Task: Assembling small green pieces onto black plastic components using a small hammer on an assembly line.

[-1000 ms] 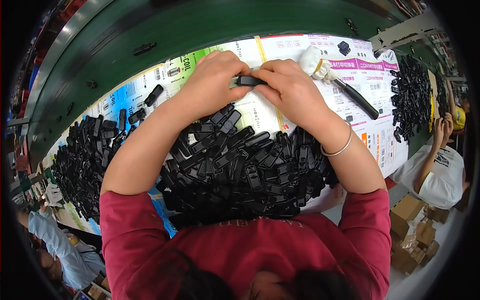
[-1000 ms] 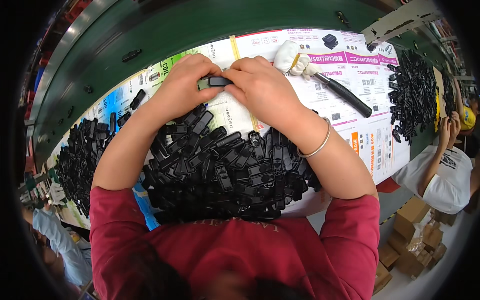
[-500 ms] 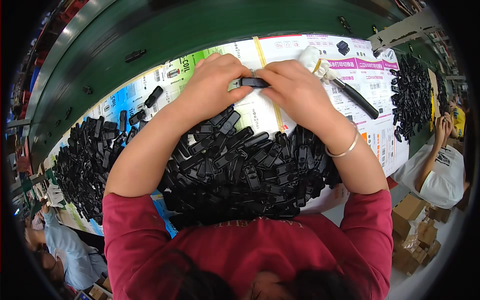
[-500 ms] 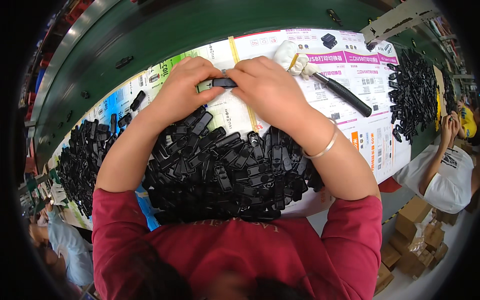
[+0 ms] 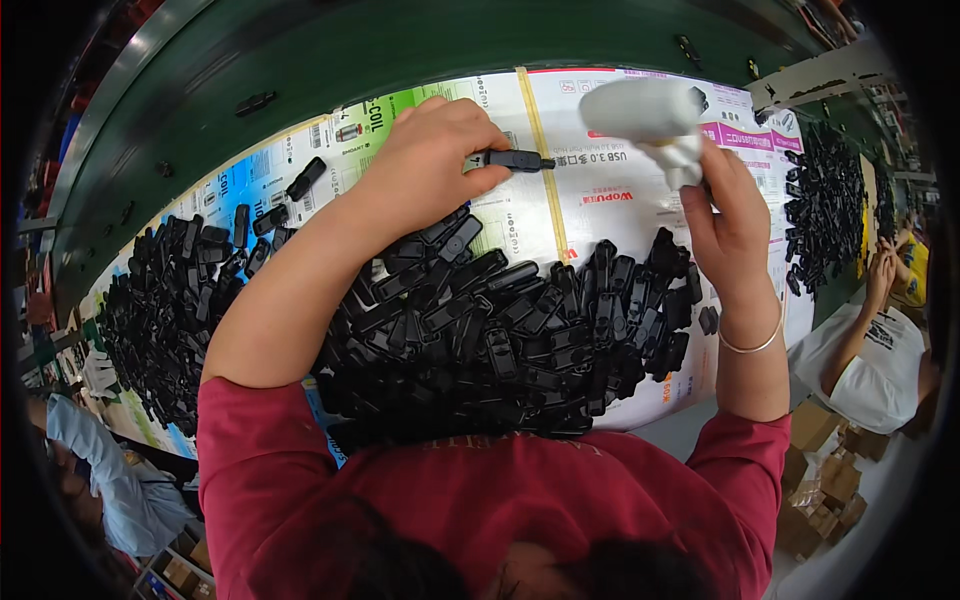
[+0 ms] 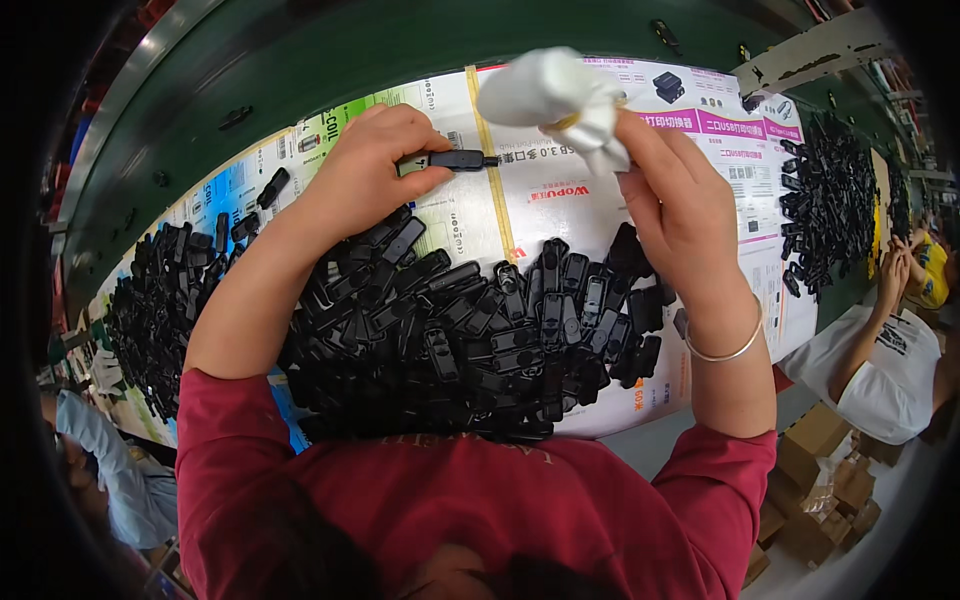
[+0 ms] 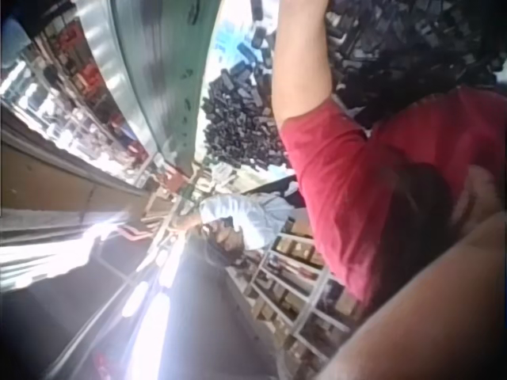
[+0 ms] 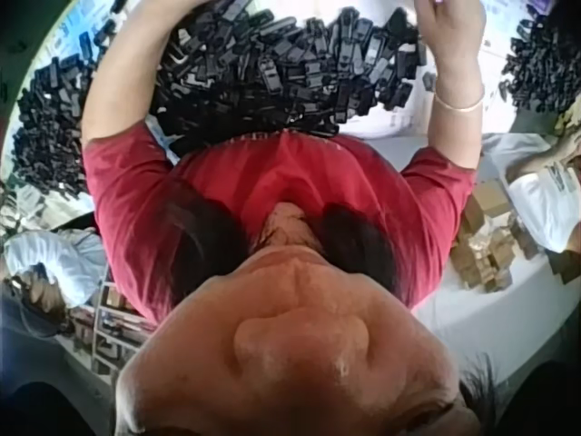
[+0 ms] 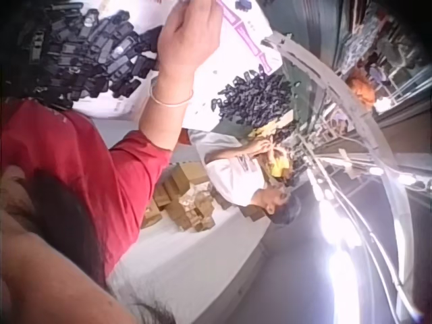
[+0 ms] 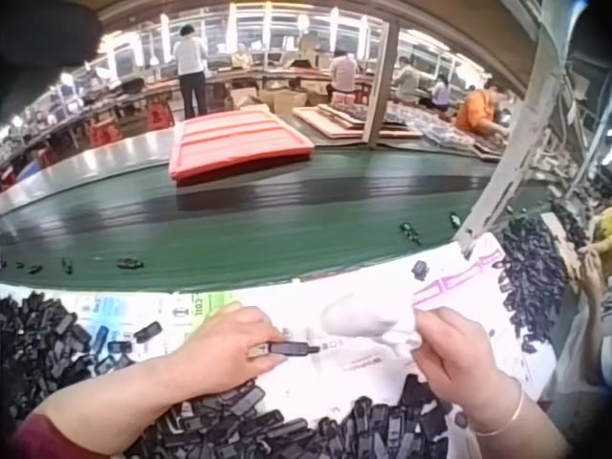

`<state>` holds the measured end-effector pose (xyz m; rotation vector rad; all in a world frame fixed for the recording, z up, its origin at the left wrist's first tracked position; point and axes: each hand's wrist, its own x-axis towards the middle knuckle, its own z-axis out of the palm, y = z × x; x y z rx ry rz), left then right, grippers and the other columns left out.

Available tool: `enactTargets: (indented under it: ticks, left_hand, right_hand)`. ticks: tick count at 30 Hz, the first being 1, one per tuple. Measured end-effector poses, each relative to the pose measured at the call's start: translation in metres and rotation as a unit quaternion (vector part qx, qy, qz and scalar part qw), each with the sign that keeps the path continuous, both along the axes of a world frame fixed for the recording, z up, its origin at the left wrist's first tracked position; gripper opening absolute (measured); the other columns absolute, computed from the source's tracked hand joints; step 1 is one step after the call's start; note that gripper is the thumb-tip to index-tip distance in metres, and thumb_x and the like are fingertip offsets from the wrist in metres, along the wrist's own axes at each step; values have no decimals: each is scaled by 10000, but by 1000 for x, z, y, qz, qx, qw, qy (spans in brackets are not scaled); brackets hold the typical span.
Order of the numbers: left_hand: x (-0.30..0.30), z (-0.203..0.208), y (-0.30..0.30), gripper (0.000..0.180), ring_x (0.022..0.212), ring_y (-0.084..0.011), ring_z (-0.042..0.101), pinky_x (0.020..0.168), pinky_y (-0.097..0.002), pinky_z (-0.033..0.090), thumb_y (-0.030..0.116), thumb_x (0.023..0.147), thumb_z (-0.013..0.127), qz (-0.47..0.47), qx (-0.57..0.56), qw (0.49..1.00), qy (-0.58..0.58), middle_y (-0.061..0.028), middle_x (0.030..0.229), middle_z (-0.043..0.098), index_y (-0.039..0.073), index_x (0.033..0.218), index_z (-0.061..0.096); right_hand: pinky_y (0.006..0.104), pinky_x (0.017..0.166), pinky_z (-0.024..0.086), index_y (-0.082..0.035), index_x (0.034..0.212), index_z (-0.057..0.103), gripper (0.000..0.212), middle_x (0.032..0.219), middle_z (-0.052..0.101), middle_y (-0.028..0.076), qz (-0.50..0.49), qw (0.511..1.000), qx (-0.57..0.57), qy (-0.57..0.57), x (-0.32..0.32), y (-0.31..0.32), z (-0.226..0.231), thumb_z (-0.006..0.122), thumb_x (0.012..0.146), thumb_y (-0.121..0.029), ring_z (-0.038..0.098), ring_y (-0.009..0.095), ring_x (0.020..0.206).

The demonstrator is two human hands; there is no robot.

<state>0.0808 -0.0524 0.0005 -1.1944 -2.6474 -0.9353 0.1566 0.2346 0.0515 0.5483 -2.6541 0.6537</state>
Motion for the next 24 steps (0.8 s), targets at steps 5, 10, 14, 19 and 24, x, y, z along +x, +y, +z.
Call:
enactTargets:
  ticks: [5, 10, 14, 19, 24]
  left_hand:
    - [-1, 3, 2, 225, 906, -279, 574, 831, -382, 451, 138, 739, 766, 0, 8, 1000, -3, -68, 901, 627, 46, 932, 697]
    - [3, -1, 3, 216, 888, -280, 583, 828, -383, 449, 123, 732, 763, 2, 19, 999, 35, -66, 889, 627, 54, 923, 691]
    - [-7, 9, -4, 186, 905, -276, 587, 826, -389, 452, 167, 772, 721, 16, -57, 997, 44, -74, 911, 637, 69, 926, 682]
    - [-49, 22, -47, 197, 966, -302, 585, 844, -405, 463, 178, 806, 700, 176, -51, 977, 112, -86, 985, 656, 63, 964, 675]
    - [1, 33, -22, 220, 901, -313, 600, 807, -395, 475, 188, 791, 726, -45, -45, 998, 18, -100, 911, 650, 44, 946, 667]
  right_hand:
    - [331, 568, 497, -116, 1190, 659, 437, 800, 624, 56, 70, 985, 158, 22, -2, -6, -1, 648, 776, 24, 611, 227, 662]
    - [319, 557, 505, -132, 1162, 677, 383, 819, 637, 61, 45, 998, 35, 26, 1, -14, -6, 635, 802, -11, 624, 222, 670]
    - [351, 666, 527, -75, 1194, 642, 349, 893, 664, 111, -25, 997, 36, -66, -8, -4, -19, 645, 846, -53, 650, 278, 778]
    - [316, 779, 500, -58, 1273, 595, 364, 995, 680, 176, -186, 964, -93, -165, -13, 35, -35, 606, 916, -128, 650, 261, 820]
    - [348, 754, 511, -120, 1312, 562, 386, 1017, 681, 150, -193, 963, -1, -188, -19, 26, -32, 570, 930, -175, 656, 295, 845]
